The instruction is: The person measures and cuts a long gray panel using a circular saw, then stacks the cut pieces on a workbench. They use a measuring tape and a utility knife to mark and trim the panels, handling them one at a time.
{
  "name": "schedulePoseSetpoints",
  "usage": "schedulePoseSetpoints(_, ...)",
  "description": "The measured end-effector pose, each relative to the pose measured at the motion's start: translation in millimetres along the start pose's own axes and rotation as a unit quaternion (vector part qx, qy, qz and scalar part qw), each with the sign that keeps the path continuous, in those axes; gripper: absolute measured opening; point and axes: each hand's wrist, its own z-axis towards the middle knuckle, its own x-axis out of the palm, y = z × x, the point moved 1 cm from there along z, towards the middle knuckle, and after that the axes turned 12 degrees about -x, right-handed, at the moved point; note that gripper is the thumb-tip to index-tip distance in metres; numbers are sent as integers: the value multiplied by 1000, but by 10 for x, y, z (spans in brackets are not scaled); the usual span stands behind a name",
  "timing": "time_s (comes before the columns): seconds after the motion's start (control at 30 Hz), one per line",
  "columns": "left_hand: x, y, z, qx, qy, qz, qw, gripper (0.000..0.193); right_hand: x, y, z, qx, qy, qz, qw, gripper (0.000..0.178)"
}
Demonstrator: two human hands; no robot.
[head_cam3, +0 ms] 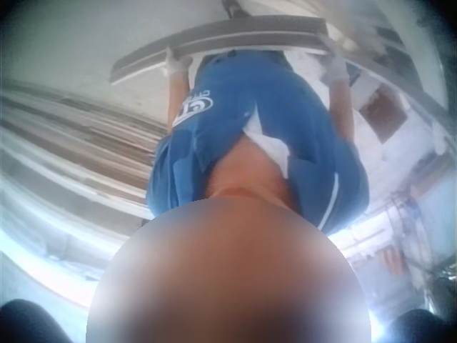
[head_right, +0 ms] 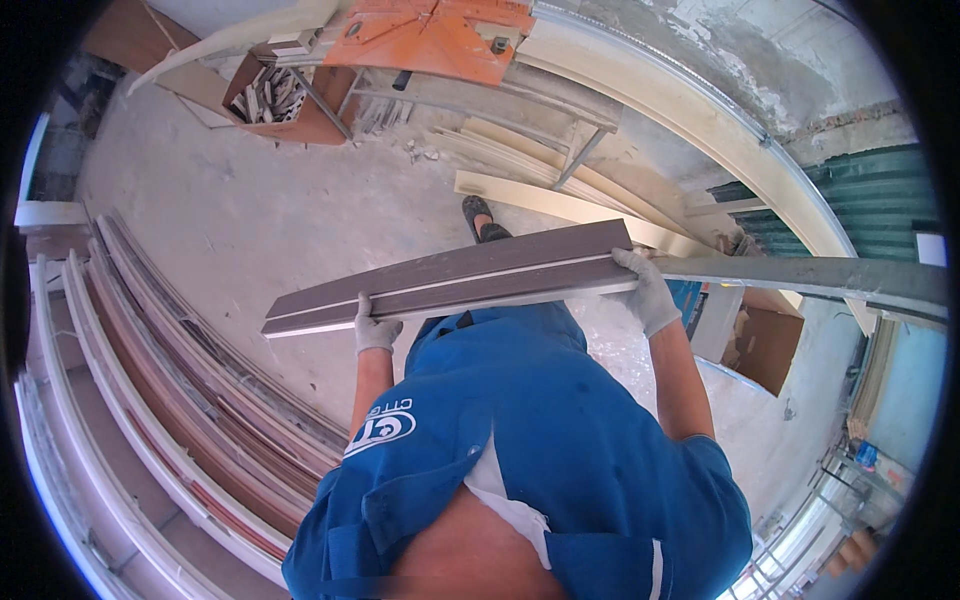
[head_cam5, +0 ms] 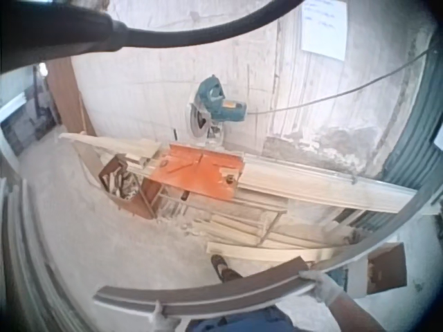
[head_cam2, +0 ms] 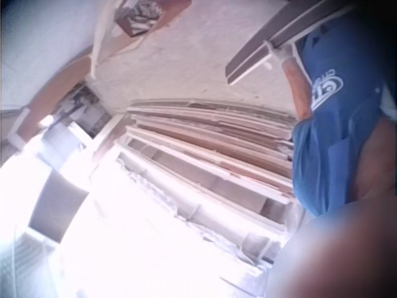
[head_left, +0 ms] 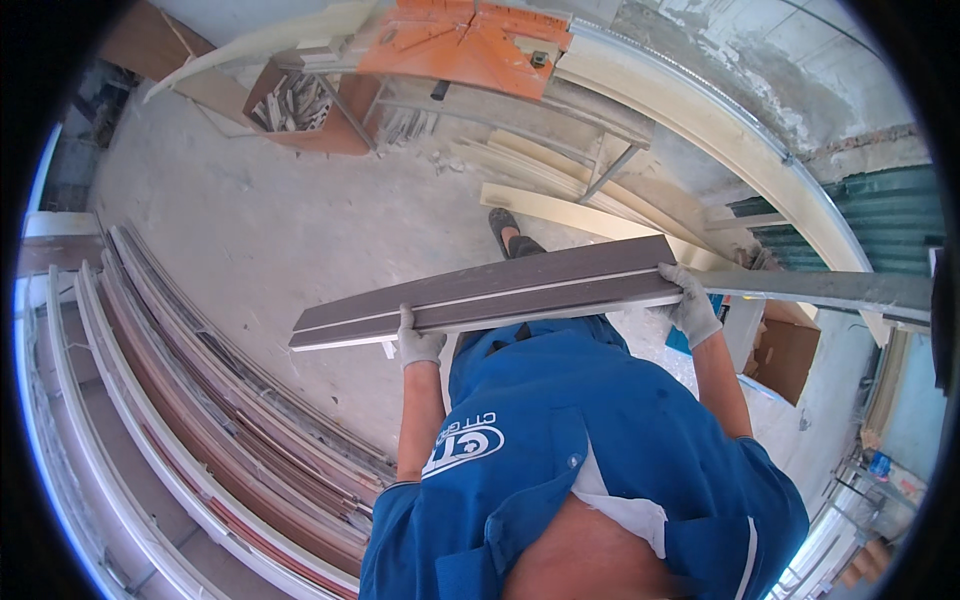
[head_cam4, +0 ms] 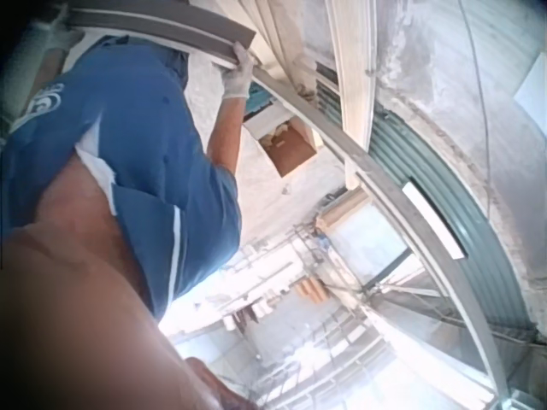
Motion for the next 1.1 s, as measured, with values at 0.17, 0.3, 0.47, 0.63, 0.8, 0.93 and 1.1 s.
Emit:
schedulePoseSetpoints(0.17, -92, -137, 198, 3, 37, -11, 999, 37, 93, 15, 89, -6, -15, -14, 1000, 27)
schedulePoseSetpoints(0.3, -62, -150, 234, 3, 28, -10, 1000, 41, 114, 6, 84, -9, -35, 35, 999, 28)
schedulePoseSetpoints(0.47, 10, -104, 204, 25, 73, 85, 993, 42, -40, -75, -36, -9, -19, 90, 996, 37)
schedulePoseSetpoints(0.63, 111, 156, 31, -37, 78, 65, 994, 39, -513, -228, -379, -9, -52, 53, 997, 44)
schedulePoseSetpoints(0.8, 354, 744, -191, -74, 37, 177, 981, 38, -1144, -465, -1119, -21, -110, 54, 992, 47)
schedulePoseSetpoints(0.93, 367, 1600, -114, -119, 57, 275, 952, 41, -1761, -738, -2030, -71, -157, 54, 984, 52)
schedulePoseSetpoints(1.1, -419, 3118, -218, -248, 37, 397, 883, 46, -2510, -1103, -3668, -138, -325, -25, 935, 58)
